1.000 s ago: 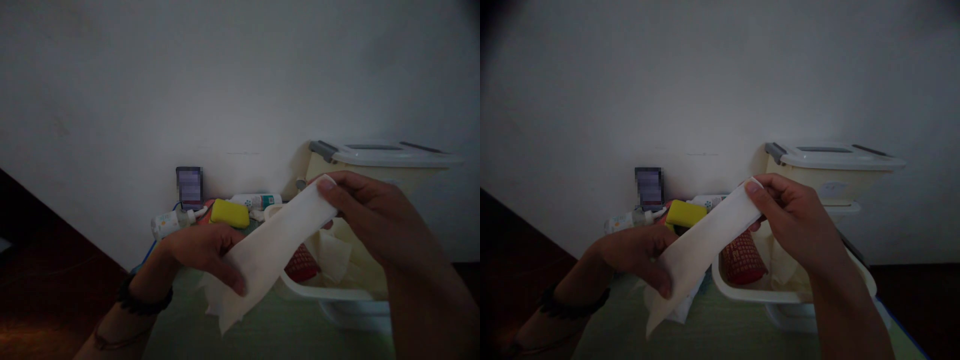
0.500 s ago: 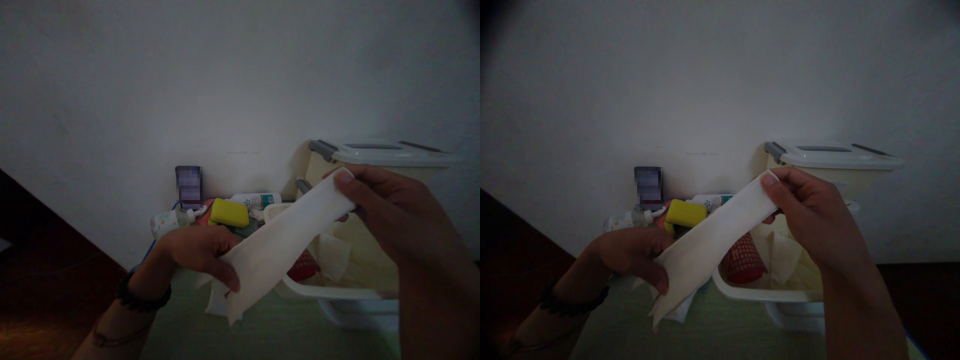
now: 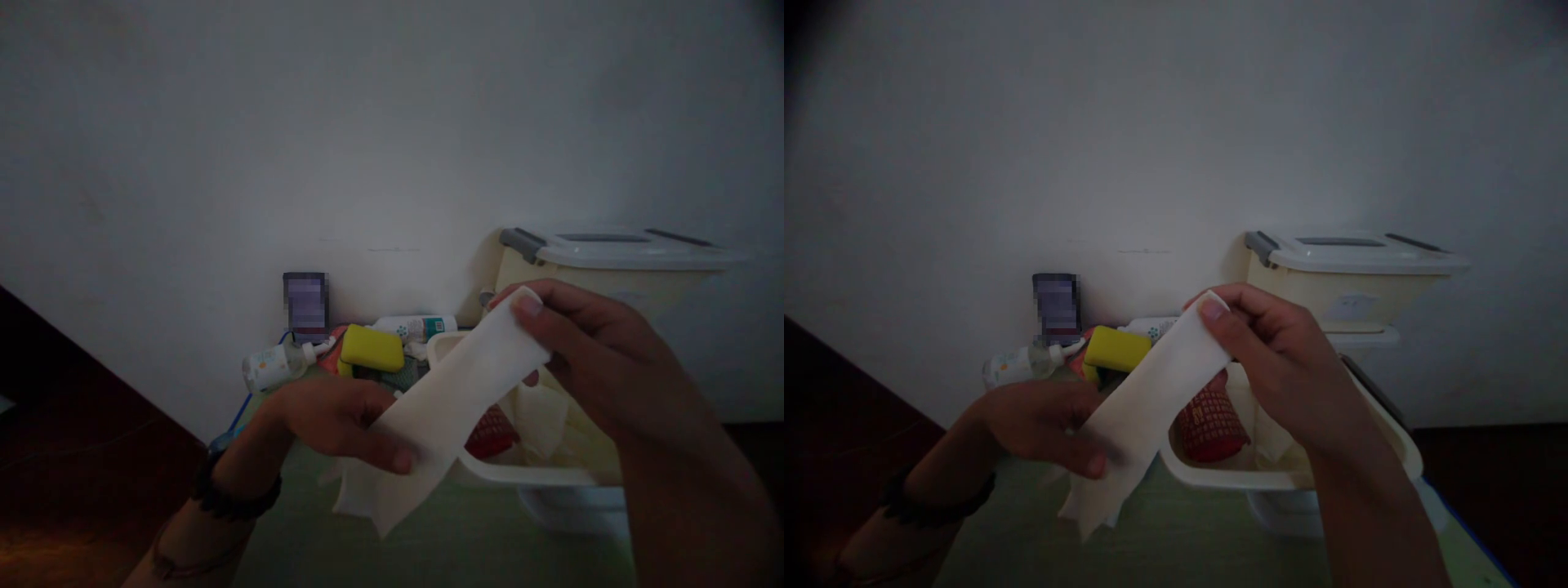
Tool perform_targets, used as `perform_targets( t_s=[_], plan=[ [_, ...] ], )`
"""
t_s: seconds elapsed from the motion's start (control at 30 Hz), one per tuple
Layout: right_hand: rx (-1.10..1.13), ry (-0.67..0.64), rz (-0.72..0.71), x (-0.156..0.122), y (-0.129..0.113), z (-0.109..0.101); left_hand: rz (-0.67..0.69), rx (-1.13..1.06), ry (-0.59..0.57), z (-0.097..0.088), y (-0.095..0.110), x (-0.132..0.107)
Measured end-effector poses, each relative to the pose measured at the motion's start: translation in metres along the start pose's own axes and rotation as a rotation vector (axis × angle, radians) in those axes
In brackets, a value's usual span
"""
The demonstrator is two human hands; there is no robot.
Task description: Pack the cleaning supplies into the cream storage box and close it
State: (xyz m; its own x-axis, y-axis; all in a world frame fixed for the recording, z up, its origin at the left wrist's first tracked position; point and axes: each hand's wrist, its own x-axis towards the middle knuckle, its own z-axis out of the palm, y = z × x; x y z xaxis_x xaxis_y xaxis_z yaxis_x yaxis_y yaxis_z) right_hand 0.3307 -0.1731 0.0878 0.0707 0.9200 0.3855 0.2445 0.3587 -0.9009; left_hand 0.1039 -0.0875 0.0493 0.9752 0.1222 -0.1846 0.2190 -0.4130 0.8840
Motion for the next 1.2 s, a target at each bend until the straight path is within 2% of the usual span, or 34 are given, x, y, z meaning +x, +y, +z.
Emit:
perform_targets(
  t_s=[0.1, 0.23, 0.37, 0.53, 0.63, 0.73, 0.83, 1.0, 1.2],
  plan=[
    [-0.010, -0.022, 0.006, 0.000, 0.000, 0.005, 0.025, 0.047, 0.009, 0.003, 0.004, 0.001],
    [-0.134, 0.046, -0.019, 0.002, -0.002, 0.003, 0.060, -0.061, 0.069, 0.006, 0.002, 0.003],
    [-0.202, 0.110, -0.014, 0.004, -0.001, -0.002, 0.137, -0.205, 0.216, 0.006, 0.002, 0.004],
    [-0.168, 0.144, 0.007, 0.006, 0.003, -0.006, 0.239, -0.294, 0.463, 0.003, 0.008, 0.004],
    [-0.162, 0.127, 0.018, 0.008, 0.006, -0.006, 0.350, -0.461, 0.529, 0.002, 0.007, 0.003],
    [-0.201, 0.062, 0.034, 0.007, 0.009, -0.005, 0.459, -0.627, 0.490, 0.002, 0.005, 0.000],
    [-0.322, -0.083, 0.072, 0.004, 0.008, 0.001, 0.514, -0.621, 0.497, 0.001, 0.005, -0.004],
    [-0.507, -0.316, 0.141, -0.002, 0.003, 0.016, 0.565, -0.524, 0.601, -0.002, 0.006, -0.010],
    [-0.453, -0.453, 0.153, -0.005, 0.004, 0.027, 0.634, -0.450, 0.736, -0.004, 0.003, -0.015]
  ],
)
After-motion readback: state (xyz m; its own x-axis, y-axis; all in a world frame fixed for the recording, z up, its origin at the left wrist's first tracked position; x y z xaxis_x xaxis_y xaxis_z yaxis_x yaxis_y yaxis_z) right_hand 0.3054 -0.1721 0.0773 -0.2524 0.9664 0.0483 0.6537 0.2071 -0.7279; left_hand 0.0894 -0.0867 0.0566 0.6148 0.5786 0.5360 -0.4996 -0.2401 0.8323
